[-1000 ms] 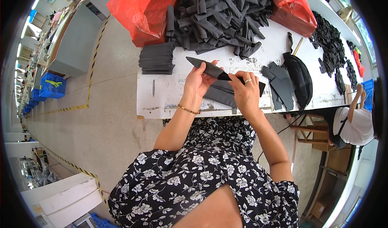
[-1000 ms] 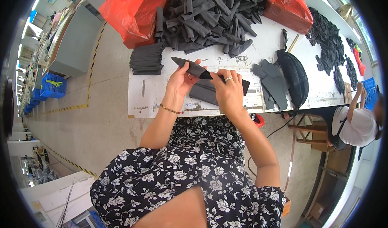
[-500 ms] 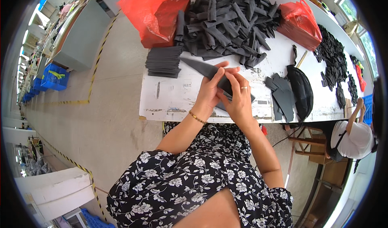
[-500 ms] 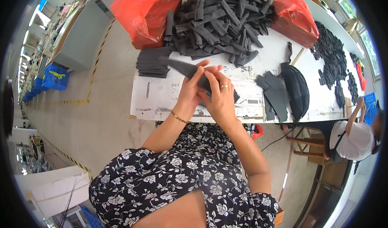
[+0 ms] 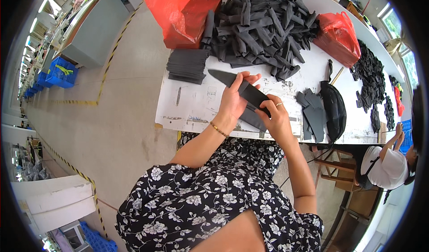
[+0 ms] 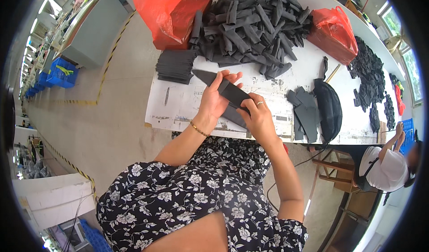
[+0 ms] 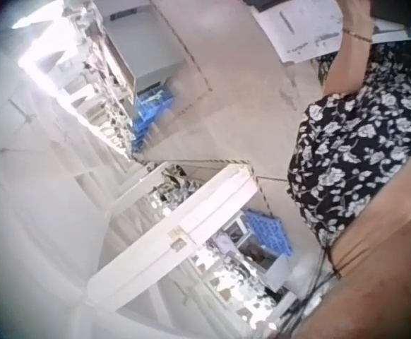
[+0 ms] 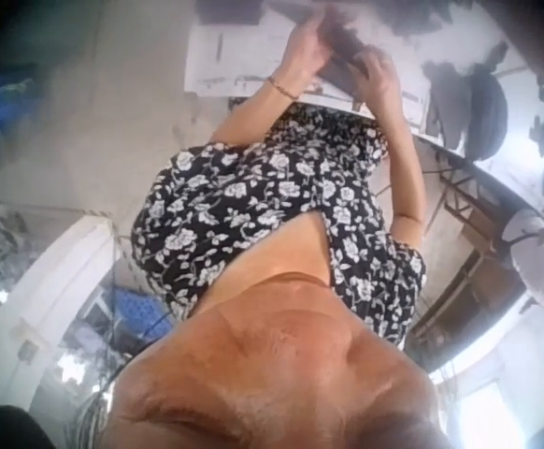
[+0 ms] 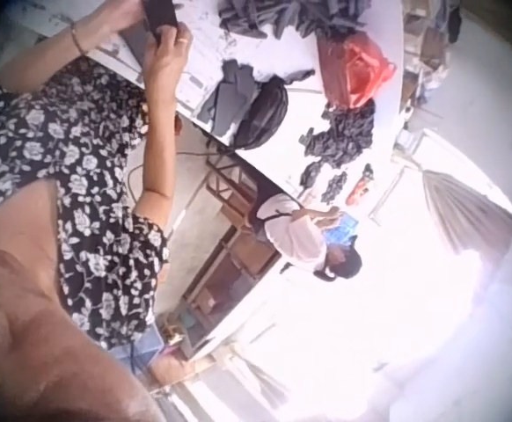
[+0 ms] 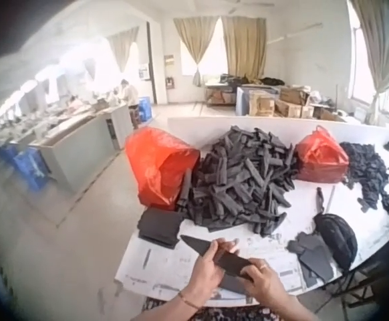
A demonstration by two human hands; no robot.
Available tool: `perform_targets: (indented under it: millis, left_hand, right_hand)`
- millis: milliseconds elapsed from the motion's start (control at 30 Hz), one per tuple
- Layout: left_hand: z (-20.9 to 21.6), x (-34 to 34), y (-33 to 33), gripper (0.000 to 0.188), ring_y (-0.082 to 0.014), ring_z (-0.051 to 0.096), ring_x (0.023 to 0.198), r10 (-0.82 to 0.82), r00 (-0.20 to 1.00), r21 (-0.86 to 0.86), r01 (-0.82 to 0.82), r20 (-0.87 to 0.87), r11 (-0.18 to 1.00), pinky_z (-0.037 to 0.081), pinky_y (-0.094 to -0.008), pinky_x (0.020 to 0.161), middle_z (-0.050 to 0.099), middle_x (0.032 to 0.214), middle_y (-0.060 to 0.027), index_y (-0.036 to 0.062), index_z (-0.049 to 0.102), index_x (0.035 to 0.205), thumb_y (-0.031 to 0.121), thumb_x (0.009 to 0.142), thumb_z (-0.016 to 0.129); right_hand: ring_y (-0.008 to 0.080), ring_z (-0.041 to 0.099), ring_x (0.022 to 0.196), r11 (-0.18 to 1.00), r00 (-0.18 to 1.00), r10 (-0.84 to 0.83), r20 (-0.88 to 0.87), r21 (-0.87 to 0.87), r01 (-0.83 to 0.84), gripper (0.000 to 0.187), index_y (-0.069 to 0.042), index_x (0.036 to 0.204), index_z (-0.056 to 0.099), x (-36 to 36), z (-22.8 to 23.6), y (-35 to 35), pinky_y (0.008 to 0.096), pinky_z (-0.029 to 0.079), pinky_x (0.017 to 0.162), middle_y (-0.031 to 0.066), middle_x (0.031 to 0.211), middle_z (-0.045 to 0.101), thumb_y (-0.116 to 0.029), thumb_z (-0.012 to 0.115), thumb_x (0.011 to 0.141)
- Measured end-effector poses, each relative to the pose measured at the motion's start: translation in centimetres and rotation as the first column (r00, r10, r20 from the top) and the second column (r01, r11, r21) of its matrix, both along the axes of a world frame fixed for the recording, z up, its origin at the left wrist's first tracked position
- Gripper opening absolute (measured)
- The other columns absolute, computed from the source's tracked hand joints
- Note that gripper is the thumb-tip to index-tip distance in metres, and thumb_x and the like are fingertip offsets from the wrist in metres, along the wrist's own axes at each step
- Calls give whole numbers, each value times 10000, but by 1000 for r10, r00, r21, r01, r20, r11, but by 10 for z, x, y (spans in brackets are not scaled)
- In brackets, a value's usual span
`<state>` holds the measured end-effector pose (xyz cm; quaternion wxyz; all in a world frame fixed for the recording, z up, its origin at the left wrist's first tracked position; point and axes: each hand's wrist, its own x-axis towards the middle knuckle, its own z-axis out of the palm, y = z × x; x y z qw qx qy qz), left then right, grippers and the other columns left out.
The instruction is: The person is manually folding and stacking small grey foam or fabric components at an assembly workbench.
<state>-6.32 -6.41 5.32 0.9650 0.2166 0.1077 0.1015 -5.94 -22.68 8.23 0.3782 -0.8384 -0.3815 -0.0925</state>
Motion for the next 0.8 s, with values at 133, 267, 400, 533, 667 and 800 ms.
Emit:
perform_targets:
  millis: [133,267,400,533,667,800]
  left_hand:
    - [5,-3,-4,231,-291,537,1198,-20,994,13,19,103,1000,459,-462,994,630,944,-66,77,552,1041,296,996,492]
    - [-1,-2,-8,270,-280,559,1172,15,987,-76,-3,159,997,481,-414,944,651,932,-66,51,564,1042,311,984,517]
    - [3,-5,-3,232,-274,521,1211,18,992,-92,-6,127,996,460,-459,983,621,937,-44,91,546,1066,305,985,513]
    - [10,-9,4,273,-251,558,1147,-24,999,-178,28,27,984,482,-420,941,634,918,-46,59,529,1120,296,986,515]
    - [6,-4,-3,267,-229,572,1068,5,995,-144,10,104,989,477,-420,950,573,824,-20,63,524,1120,296,988,510]
    - [2,-7,-5,224,-206,562,1048,-3,996,-167,17,87,986,468,-421,947,575,824,-3,94,533,1086,296,992,506]
  right_hand:
    - [353,599,867,998,994,16,112,52,-22,210,-24,890,576,1,1,5,418,505,719,157,1025,591,-27,728,744]
    - [317,598,804,997,985,11,170,77,-25,151,-1,873,592,8,1,16,392,496,692,132,971,619,1,703,771]
    - [319,593,783,995,985,6,175,94,-22,141,5,872,597,6,2,22,391,492,677,138,935,629,8,697,773]
    - [318,592,774,998,984,-31,178,65,19,130,8,858,596,-7,11,15,393,490,665,141,920,631,11,694,773]
    - [321,600,770,997,982,-28,185,73,15,118,12,848,594,-3,13,22,393,491,654,142,913,632,15,690,778]
    - [324,604,766,994,991,-30,133,111,15,111,14,851,596,-8,8,27,390,494,654,150,919,632,24,682,782]
